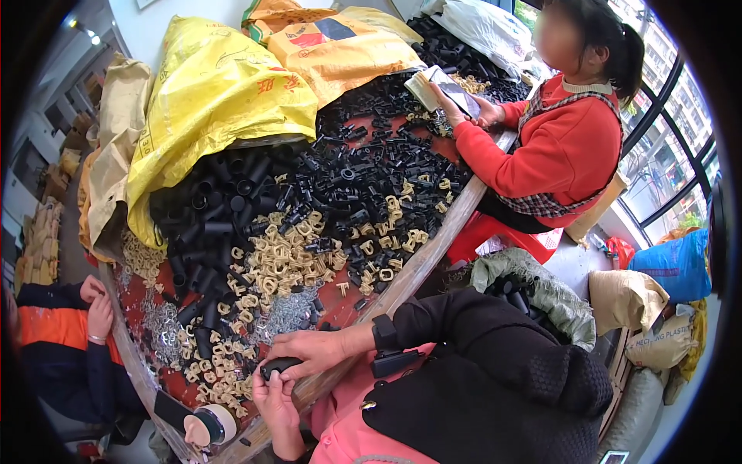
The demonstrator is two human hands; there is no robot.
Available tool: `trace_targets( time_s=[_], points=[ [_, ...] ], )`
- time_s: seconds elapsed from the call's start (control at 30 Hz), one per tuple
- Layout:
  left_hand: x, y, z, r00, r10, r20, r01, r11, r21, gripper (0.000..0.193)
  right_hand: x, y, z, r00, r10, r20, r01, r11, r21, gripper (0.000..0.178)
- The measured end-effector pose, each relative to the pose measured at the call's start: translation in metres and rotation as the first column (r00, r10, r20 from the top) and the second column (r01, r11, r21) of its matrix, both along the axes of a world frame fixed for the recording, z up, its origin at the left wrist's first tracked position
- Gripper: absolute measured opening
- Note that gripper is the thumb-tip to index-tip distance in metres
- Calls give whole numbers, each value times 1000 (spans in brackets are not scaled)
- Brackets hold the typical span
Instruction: The person assembles components by hand, picking up a black plastic housing and inserting a small metal pin and a beige plastic clip. They then set the assembled item back onto the table and repeat the process.
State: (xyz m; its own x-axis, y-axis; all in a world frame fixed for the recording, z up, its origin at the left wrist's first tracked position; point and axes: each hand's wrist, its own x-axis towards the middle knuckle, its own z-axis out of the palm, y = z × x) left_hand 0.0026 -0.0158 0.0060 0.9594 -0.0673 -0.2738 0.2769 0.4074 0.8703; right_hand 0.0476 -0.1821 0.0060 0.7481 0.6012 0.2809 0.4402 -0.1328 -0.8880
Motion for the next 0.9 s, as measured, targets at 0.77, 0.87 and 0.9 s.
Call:
trace_targets(
  time_s=[0.77,0.87,0.9],
  points=[
    [1,7,16,947,-259,190,122,838,532,22,-12,-10,10,997,37,-69,-49,982,-183,32],
    [1,6,21,951,-236,202,101,849,519,22,-14,-11,17,997,39,-63,-48,986,-157,32],
    [0,5,21,942,-245,228,83,831,551,20,-14,-11,18,997,39,-60,-48,988,-145,33]
  ],
)
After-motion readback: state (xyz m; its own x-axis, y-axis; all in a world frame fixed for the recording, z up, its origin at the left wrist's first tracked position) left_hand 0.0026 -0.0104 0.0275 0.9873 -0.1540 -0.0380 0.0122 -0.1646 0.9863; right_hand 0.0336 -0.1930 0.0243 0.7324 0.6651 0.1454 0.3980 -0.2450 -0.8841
